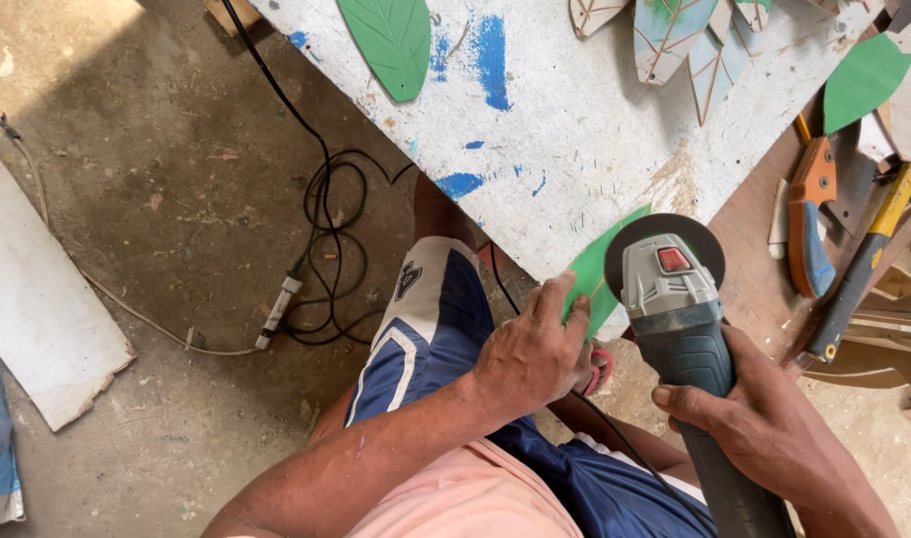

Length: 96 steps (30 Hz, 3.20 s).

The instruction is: Grinding the edges of leaf-shaped cutouts using a handheld angle grinder on a workbench

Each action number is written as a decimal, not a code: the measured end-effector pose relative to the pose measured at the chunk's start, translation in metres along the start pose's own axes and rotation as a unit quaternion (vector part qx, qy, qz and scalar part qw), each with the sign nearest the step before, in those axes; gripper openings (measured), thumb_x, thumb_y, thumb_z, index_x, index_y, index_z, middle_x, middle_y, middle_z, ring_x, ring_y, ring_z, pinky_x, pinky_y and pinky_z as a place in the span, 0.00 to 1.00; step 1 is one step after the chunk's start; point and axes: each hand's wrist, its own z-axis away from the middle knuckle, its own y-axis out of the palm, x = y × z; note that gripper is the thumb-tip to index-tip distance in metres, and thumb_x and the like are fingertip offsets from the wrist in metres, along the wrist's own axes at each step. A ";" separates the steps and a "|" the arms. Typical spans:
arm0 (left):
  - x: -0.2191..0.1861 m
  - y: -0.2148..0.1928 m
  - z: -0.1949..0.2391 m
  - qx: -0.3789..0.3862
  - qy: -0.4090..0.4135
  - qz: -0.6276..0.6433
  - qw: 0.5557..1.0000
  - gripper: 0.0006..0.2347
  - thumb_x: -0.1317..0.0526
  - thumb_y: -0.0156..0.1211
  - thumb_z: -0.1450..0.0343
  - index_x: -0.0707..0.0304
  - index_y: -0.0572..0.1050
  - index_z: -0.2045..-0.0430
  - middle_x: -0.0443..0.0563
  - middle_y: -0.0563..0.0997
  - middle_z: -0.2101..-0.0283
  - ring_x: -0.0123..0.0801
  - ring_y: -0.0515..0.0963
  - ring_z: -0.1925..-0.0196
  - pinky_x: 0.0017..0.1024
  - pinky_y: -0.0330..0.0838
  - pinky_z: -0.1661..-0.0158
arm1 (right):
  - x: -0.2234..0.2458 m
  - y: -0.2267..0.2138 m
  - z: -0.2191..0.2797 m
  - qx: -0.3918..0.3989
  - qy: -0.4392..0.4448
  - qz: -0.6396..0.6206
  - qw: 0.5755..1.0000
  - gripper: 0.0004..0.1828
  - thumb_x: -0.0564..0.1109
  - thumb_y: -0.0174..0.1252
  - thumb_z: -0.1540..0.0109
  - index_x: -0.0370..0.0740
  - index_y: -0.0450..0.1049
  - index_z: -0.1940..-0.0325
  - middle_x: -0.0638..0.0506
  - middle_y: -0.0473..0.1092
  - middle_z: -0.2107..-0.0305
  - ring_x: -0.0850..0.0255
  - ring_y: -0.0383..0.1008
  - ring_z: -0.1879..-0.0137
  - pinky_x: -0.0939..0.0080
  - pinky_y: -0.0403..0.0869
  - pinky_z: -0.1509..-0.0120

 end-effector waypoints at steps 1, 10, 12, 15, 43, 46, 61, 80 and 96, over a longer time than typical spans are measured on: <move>0.000 -0.001 -0.001 0.000 0.000 -0.001 1.000 0.17 0.62 0.63 0.32 0.74 0.75 0.52 0.69 0.69 0.42 0.56 0.78 0.48 0.39 0.79 0.76 | 0.004 -0.001 0.001 0.000 -0.001 0.000 1.000 0.21 0.38 0.70 0.47 0.36 0.77 0.51 0.39 0.72 0.72 0.48 0.78 0.68 0.52 0.69 0.62; 0.004 -0.004 -0.002 0.036 -0.005 0.021 0.999 0.23 0.60 0.67 0.37 0.75 0.72 0.50 0.69 0.67 0.41 0.57 0.77 0.48 0.44 0.79 0.78 | 0.027 -0.003 -0.008 -0.012 -0.025 0.033 0.999 0.18 0.40 0.69 0.47 0.35 0.75 0.55 0.37 0.72 0.75 0.49 0.73 0.69 0.51 0.67 0.64; 0.004 -0.006 -0.002 0.039 -0.001 0.035 0.999 0.25 0.60 0.67 0.39 0.75 0.71 0.50 0.68 0.66 0.42 0.58 0.76 0.47 0.45 0.79 0.77 | 0.037 -0.005 -0.008 -0.008 -0.032 0.033 0.999 0.21 0.42 0.68 0.46 0.39 0.78 0.48 0.41 0.75 0.68 0.50 0.75 0.66 0.52 0.69 0.61; 0.005 -0.008 0.000 0.009 0.016 0.028 0.999 0.21 0.60 0.70 0.34 0.74 0.74 0.50 0.68 0.68 0.42 0.57 0.78 0.44 0.39 0.82 0.67 | 0.049 -0.001 -0.004 -0.022 -0.034 -0.013 0.999 0.21 0.42 0.68 0.47 0.34 0.74 0.52 0.36 0.76 0.73 0.49 0.73 0.69 0.51 0.66 0.65; 0.023 -0.015 -0.003 -0.115 0.107 -0.049 0.986 0.05 0.71 0.58 0.24 0.65 0.74 0.71 0.58 0.75 0.57 0.42 0.75 0.63 0.33 0.75 0.64 | -0.004 0.016 0.021 -0.001 -0.017 0.013 1.000 0.20 0.39 0.68 0.49 0.37 0.77 0.53 0.41 0.70 0.69 0.51 0.68 0.65 0.53 0.70 0.58; 0.025 -0.017 -0.003 -0.121 0.119 -0.046 0.984 0.04 0.72 0.59 0.25 0.66 0.75 0.70 0.61 0.76 0.56 0.43 0.75 0.63 0.32 0.75 0.65 | 0.006 0.016 0.021 0.004 0.024 -0.009 1.000 0.18 0.36 0.68 0.47 0.34 0.75 0.53 0.36 0.71 0.72 0.46 0.74 0.69 0.49 0.73 0.62; 0.032 -0.024 -0.004 -0.120 0.143 -0.061 0.980 0.04 0.71 0.61 0.28 0.60 0.79 0.64 0.54 0.76 0.56 0.41 0.75 0.61 0.33 0.68 0.69 | 0.042 0.014 -0.002 -0.017 -0.053 -0.072 0.996 0.20 0.39 0.68 0.45 0.33 0.71 0.52 0.38 0.73 0.70 0.48 0.75 0.68 0.49 0.69 0.64; 0.058 -0.023 -0.021 -0.174 0.262 -0.028 0.949 0.09 0.74 0.56 0.25 0.61 0.75 0.75 0.47 0.73 0.67 0.36 0.73 0.63 0.29 0.60 0.70 | 0.008 0.026 0.037 -0.006 -0.017 -0.040 0.999 0.39 0.35 0.64 0.52 0.44 0.73 0.35 0.52 0.73 0.46 0.60 0.69 0.44 0.64 0.64 0.39; 0.062 -0.016 -0.022 -0.161 0.300 0.004 0.940 0.11 0.68 0.51 0.21 0.63 0.72 0.76 0.51 0.76 0.67 0.36 0.75 0.62 0.29 0.65 0.66 | -0.011 0.022 0.011 -0.009 -0.061 0.051 0.997 0.20 0.41 0.69 0.50 0.37 0.76 0.55 0.45 0.70 0.67 0.54 0.65 0.61 0.55 0.66 0.53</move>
